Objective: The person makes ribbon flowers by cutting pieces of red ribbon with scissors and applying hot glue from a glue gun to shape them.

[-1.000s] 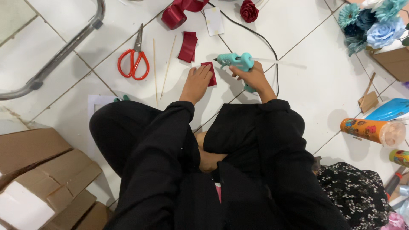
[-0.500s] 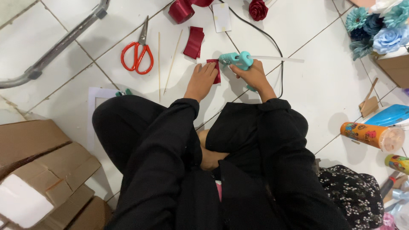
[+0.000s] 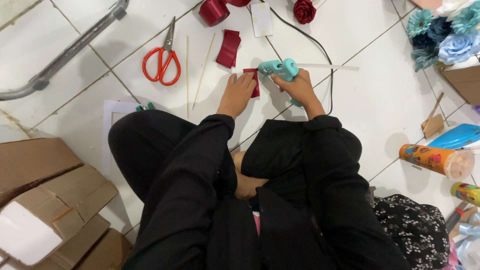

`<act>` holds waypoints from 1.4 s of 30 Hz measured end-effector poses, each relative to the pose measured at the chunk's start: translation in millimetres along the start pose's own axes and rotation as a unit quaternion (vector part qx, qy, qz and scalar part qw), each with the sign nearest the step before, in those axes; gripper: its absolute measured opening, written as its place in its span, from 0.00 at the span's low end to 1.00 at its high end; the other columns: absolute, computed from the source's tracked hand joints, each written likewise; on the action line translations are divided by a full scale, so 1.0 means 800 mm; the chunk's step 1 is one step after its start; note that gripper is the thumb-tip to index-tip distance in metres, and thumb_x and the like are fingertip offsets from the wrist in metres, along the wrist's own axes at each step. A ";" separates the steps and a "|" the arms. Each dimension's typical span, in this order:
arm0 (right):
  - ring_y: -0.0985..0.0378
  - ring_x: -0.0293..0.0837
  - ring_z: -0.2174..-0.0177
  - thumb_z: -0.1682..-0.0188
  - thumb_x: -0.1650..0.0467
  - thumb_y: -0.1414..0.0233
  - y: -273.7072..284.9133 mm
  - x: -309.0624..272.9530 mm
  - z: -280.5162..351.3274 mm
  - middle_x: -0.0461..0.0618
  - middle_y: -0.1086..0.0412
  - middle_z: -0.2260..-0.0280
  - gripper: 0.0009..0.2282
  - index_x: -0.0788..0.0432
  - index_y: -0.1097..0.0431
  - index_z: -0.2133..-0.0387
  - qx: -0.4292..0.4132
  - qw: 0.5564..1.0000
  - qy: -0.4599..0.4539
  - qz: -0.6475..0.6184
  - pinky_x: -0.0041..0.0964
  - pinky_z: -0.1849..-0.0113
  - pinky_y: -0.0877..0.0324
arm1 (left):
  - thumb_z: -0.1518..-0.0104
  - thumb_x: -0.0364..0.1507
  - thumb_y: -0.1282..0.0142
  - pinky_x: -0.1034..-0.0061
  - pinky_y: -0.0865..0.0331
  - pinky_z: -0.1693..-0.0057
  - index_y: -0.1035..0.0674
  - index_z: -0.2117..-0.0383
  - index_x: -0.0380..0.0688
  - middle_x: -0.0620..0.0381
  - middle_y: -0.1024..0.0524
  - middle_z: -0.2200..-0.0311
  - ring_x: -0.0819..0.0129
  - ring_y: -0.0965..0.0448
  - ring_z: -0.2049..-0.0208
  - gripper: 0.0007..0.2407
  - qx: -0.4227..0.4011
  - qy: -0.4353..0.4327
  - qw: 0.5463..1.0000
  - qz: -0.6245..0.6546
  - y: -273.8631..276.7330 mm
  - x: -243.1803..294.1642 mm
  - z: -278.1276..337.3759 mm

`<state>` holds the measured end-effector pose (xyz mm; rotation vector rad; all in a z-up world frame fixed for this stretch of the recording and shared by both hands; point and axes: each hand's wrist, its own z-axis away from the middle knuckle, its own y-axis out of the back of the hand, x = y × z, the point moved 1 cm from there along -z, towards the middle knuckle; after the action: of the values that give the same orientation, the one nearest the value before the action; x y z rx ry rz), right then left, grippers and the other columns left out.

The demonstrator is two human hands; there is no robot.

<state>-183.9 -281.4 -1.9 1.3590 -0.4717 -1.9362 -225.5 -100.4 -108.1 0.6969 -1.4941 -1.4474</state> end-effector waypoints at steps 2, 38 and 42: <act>0.28 0.42 0.80 0.58 0.52 0.42 0.003 -0.006 0.004 0.45 0.31 0.87 0.22 0.50 0.32 0.94 -0.001 1.000 0.001 0.000 0.35 0.68 0.34 | 0.39 0.22 0.48 0.57 0.53 0.33 0.33 0.47 0.46 0.52 0.39 0.39 0.63 0.41 0.36 0.14 0.003 0.000 1.000 0.000 0.000 0.000 0.001; 0.22 0.43 0.76 0.55 0.76 0.41 -0.098 0.067 -0.055 0.55 0.29 0.70 0.12 0.63 0.28 0.58 0.011 0.974 0.053 -0.220 0.31 0.80 0.24 | 0.42 0.32 0.42 0.61 0.46 0.38 0.29 0.51 0.43 0.52 0.33 0.47 0.60 0.41 0.39 0.15 0.103 0.039 0.993 0.049 -0.015 -0.012 0.010; 0.24 0.39 0.77 0.57 0.76 0.39 -0.111 0.084 -0.072 0.50 0.29 0.73 0.09 0.60 0.24 0.63 0.065 0.983 0.072 -0.158 0.28 0.80 0.28 | 0.41 0.32 0.44 0.60 0.47 0.37 0.28 0.52 0.45 0.55 0.34 0.44 0.62 0.42 0.38 0.13 0.080 0.046 0.994 0.053 -0.002 -0.009 0.014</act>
<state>-174.3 -263.8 -125.7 1.7319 -0.3314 -2.0655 -232.5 -89.0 -110.2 0.7592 -1.5636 -1.2106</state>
